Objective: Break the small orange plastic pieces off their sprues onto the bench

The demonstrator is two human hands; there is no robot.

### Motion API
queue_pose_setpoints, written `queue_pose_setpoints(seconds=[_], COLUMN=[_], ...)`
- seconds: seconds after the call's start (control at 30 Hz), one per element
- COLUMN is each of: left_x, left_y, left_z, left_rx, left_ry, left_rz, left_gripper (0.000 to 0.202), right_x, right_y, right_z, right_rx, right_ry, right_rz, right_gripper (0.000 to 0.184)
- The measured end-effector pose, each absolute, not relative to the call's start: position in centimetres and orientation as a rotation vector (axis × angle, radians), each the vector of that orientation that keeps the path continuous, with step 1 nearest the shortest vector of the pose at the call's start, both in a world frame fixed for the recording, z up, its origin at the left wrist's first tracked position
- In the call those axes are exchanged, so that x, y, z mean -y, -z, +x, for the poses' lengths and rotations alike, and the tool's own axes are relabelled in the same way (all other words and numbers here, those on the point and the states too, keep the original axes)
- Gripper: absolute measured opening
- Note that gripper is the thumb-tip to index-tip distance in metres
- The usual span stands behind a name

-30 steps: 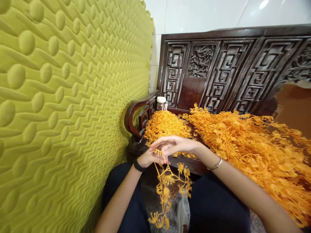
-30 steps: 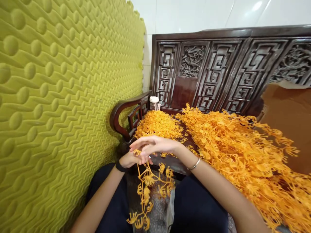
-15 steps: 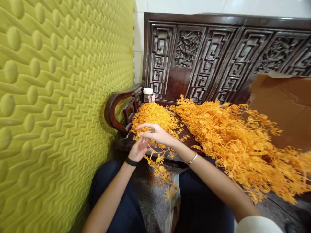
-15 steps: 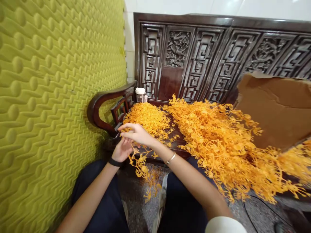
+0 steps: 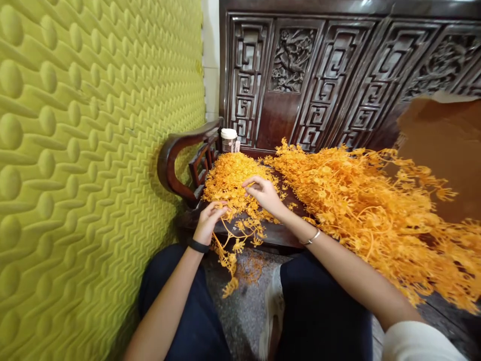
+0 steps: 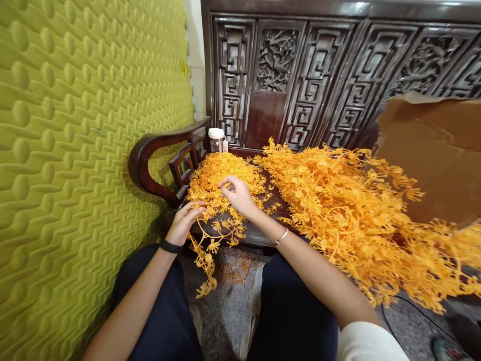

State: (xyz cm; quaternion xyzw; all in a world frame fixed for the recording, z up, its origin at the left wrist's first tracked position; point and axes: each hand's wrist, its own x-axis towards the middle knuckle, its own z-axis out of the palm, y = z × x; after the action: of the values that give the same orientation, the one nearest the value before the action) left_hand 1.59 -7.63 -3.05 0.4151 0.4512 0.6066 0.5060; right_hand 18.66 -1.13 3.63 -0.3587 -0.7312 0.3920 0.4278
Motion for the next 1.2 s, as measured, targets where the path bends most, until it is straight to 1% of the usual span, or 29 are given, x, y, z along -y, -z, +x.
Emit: queue_pose_setpoints(seconds=[0.1, 0.17, 0.23, 0.37, 0.5, 0.63, 0.7, 0.83, 0.93, 1.0, 1.1, 1.2], left_x=[7.8, 7.9, 8.0, 7.9, 7.7, 7.7, 7.7, 7.8, 8.0, 8.0, 8.0, 7.9], left_y=[3.0, 3.0, 3.2, 3.9, 4.1, 3.6, 3.4, 3.3, 3.3, 3.3, 3.5, 3.8], left_z=[1.9, 2.0, 2.2, 2.4, 2.7, 3.2, 3.4, 3.8, 4.1, 4.2, 4.2, 4.2], left_rx=[-1.147, -1.168, -1.176, -1.165, -1.141, -1.109, -1.073, -0.93, -0.883, -0.888, -0.926, -0.959], left_ry=[-1.485, -1.502, -1.512, -1.506, -1.452, -1.435, -1.423, -1.287, -1.244, -1.262, -1.333, -1.4], left_rz=[1.056, 1.085, 1.111, 1.167, 1.189, 1.17, 1.117, 1.037, 1.028, 1.022, 1.014, 0.999], left_gripper=[0.028, 0.026, 0.025, 0.023, 0.024, 0.029, 0.032, 0.032, 0.04, 0.041, 0.036, 0.029], right_x=[0.7, 0.7, 0.9, 1.4, 1.4, 0.7, 0.5, 0.4, 0.5, 0.5, 0.8, 1.4], right_y=[-4.1, -4.2, -4.0, -2.9, -2.2, -2.2, -2.2, -2.4, -2.4, -2.4, -2.6, -2.9], right_z=[18.9, 18.7, 18.4, 17.8, 17.8, 18.2, 18.3, 18.3, 18.1, 18.1, 18.1, 18.1], right_rx=[2.031, 2.147, 2.218, 2.293, 2.27, 2.156, 2.091, 1.964, 1.867, 1.834, 1.821, 1.791], right_ry=[-0.778, -0.681, -0.739, -1.019, -1.171, -1.284, -1.313, -1.315, -1.393, -1.399, -1.334, -1.366], right_rz=[-0.889, -0.856, -0.829, -0.776, -0.779, -0.878, -0.924, -0.939, -0.903, -0.887, -0.874, -0.859], right_gripper=[0.008, 0.013, 0.021, 0.027, 0.018, 0.024, 0.026, 0.022, 0.021, 0.021, 0.02, 0.018])
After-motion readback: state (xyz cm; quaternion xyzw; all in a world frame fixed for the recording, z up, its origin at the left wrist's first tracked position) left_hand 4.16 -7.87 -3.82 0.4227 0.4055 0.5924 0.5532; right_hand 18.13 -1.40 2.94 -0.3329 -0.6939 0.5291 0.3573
